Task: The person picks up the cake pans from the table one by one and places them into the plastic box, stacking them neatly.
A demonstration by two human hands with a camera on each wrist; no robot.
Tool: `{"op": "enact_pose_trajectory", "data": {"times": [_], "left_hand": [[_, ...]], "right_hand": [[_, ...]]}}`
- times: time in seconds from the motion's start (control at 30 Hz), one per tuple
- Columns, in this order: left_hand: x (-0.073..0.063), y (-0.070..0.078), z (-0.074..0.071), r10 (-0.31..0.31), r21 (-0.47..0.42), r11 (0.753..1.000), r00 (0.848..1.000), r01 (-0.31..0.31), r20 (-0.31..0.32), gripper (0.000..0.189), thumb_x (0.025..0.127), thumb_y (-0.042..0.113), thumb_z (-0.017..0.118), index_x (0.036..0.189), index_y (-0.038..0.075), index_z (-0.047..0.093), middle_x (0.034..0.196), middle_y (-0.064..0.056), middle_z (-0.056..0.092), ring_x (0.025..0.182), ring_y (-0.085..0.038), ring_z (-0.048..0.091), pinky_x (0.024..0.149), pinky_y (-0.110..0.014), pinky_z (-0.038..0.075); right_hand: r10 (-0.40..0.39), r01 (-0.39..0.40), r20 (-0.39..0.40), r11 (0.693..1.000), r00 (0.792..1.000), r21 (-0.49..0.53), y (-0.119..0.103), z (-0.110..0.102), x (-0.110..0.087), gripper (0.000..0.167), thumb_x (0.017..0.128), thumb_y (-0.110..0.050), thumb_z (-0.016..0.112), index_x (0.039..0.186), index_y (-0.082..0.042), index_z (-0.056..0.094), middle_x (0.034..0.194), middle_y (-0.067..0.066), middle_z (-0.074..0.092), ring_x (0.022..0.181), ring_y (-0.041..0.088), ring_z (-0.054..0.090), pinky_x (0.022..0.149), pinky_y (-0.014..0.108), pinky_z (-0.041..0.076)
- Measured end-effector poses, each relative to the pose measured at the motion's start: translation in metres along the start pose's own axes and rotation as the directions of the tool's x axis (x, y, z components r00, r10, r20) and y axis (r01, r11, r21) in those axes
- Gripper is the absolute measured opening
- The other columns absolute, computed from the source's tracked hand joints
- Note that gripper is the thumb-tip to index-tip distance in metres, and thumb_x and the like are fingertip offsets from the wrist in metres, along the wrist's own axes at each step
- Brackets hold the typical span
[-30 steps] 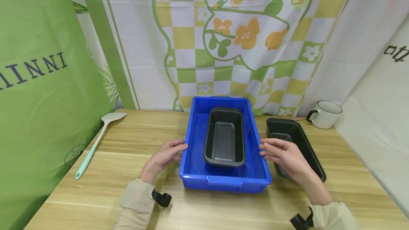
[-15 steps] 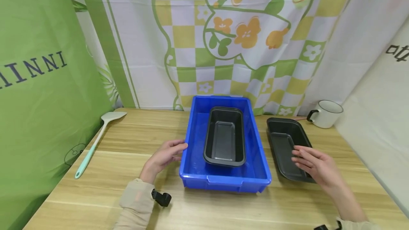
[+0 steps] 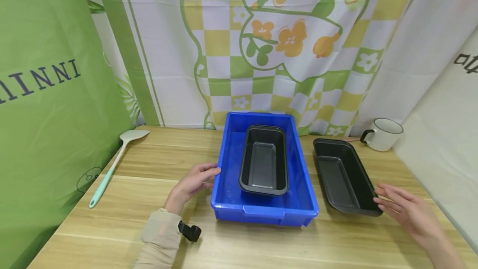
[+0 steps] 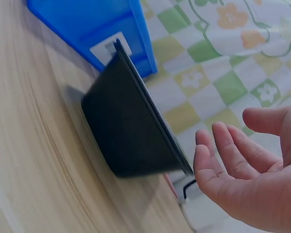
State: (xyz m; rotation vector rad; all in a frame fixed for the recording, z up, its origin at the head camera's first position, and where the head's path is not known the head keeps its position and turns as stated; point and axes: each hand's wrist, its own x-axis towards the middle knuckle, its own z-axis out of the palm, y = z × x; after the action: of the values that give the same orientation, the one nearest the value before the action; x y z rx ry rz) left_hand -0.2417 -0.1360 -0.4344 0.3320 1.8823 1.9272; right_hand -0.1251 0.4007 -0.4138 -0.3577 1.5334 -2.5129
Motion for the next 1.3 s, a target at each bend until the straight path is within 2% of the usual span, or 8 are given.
{"op": "enact_pose_trajectory", "data": {"times": [0.2, 0.4, 0.5, 0.6, 0.73, 0.83, 1.07, 1.3], "left_hand": [[0.001, 0.0, -0.001, 0.003, 0.002, 1.0, 1.0, -0.003, -0.005, 0.056, 0.098, 0.017, 0.053, 0.141, -0.013, 0.034, 0.134, -0.029, 0.05, 0.107, -0.021, 0.062, 0.097, -0.042, 0.047], [0.001, -0.001, -0.001, 0.002, -0.002, 1.0, 1.0, -0.002, 0.001, 0.056, 0.098, 0.017, 0.053, 0.141, -0.014, 0.034, 0.135, -0.031, 0.047, 0.111, -0.028, 0.06, 0.098, -0.043, 0.046], [0.001, -0.002, -0.001, 0.0, -0.007, 1.0, 1.0, 0.0, 0.005, 0.056, 0.098, 0.017, 0.053, 0.141, -0.014, 0.034, 0.135, -0.033, 0.046, 0.115, -0.033, 0.058, 0.097, -0.043, 0.047], [0.002, -0.002, -0.001, 0.001, -0.003, 1.0, 1.0, -0.001, 0.006, 0.056, 0.098, 0.017, 0.054, 0.141, -0.013, 0.034, 0.135, -0.032, 0.047, 0.115, -0.033, 0.058, 0.097, -0.043, 0.047], [0.002, -0.002, -0.001, 0.001, 0.005, 1.0, 1.0, -0.001, 0.001, 0.056, 0.098, 0.018, 0.054, 0.141, -0.013, 0.034, 0.133, -0.029, 0.051, 0.11, -0.026, 0.061, 0.097, -0.044, 0.047], [0.001, -0.001, -0.001, -0.002, 0.01, 1.0, 1.0, 0.002, -0.006, 0.056, 0.098, 0.019, 0.055, 0.14, -0.012, 0.036, 0.131, -0.026, 0.054, 0.107, -0.022, 0.062, 0.097, -0.043, 0.047], [0.002, -0.001, -0.001, 0.0, 0.013, 1.0, 1.0, 0.0, -0.002, 0.057, 0.098, 0.019, 0.055, 0.14, -0.013, 0.036, 0.131, -0.026, 0.054, 0.108, -0.023, 0.062, 0.096, -0.043, 0.047], [0.002, -0.002, -0.002, 0.003, 0.01, 1.0, 1.0, -0.003, -0.002, 0.057, 0.097, 0.019, 0.055, 0.14, -0.013, 0.036, 0.13, -0.026, 0.054, 0.106, -0.022, 0.063, 0.096, -0.042, 0.048]], "right_hand": [[-0.018, 0.019, -0.025, 0.999, 1.0, 0.032, -0.003, -0.012, -0.009, 0.046, 0.103, 0.003, 0.025, 0.116, -0.003, 0.069, 0.112, 0.009, 0.07, 0.101, 0.021, 0.067, 0.085, 0.031, 0.054], [-0.008, -0.01, -0.135, 0.992, 0.991, -0.126, 0.004, -0.022, -0.016, 0.043, 0.102, 0.005, 0.032, 0.109, -0.009, 0.072, 0.103, 0.005, 0.071, 0.092, 0.018, 0.069, 0.079, 0.027, 0.056], [0.045, -0.077, -0.168, 0.979, 0.985, -0.188, 0.008, -0.027, -0.019, 0.041, 0.102, 0.002, 0.035, 0.106, -0.013, 0.073, 0.101, 0.001, 0.071, 0.088, 0.017, 0.069, 0.077, 0.027, 0.056], [0.152, -0.198, -0.185, 0.945, 0.971, -0.261, 0.01, -0.032, -0.019, 0.038, 0.103, -0.004, 0.037, 0.1, -0.018, 0.072, 0.098, 0.0, 0.07, 0.088, 0.015, 0.068, 0.077, 0.028, 0.056], [0.302, -0.362, -0.208, 0.847, 0.93, -0.39, 0.009, -0.033, -0.017, 0.028, 0.104, -0.013, 0.039, 0.098, -0.017, 0.067, 0.094, 0.0, 0.068, 0.088, 0.013, 0.067, 0.08, 0.027, 0.056], [0.362, -0.395, -0.158, 0.822, 0.919, -0.41, 0.008, -0.033, -0.014, 0.029, 0.105, -0.014, 0.037, 0.1, -0.011, 0.066, 0.094, 0.002, 0.067, 0.09, 0.014, 0.066, 0.083, 0.028, 0.055], [0.419, -0.396, 0.088, 0.896, 0.904, -0.199, 0.008, -0.038, -0.012, 0.044, 0.106, -0.01, 0.026, 0.108, -0.013, 0.069, 0.104, 0.006, 0.069, 0.101, 0.018, 0.065, 0.092, 0.029, 0.05], [0.461, -0.449, 0.174, 0.887, 0.87, -0.107, 0.009, -0.039, -0.009, 0.047, 0.107, -0.011, 0.022, 0.111, -0.011, 0.069, 0.106, 0.008, 0.07, 0.102, 0.019, 0.066, 0.093, 0.03, 0.05]]}}
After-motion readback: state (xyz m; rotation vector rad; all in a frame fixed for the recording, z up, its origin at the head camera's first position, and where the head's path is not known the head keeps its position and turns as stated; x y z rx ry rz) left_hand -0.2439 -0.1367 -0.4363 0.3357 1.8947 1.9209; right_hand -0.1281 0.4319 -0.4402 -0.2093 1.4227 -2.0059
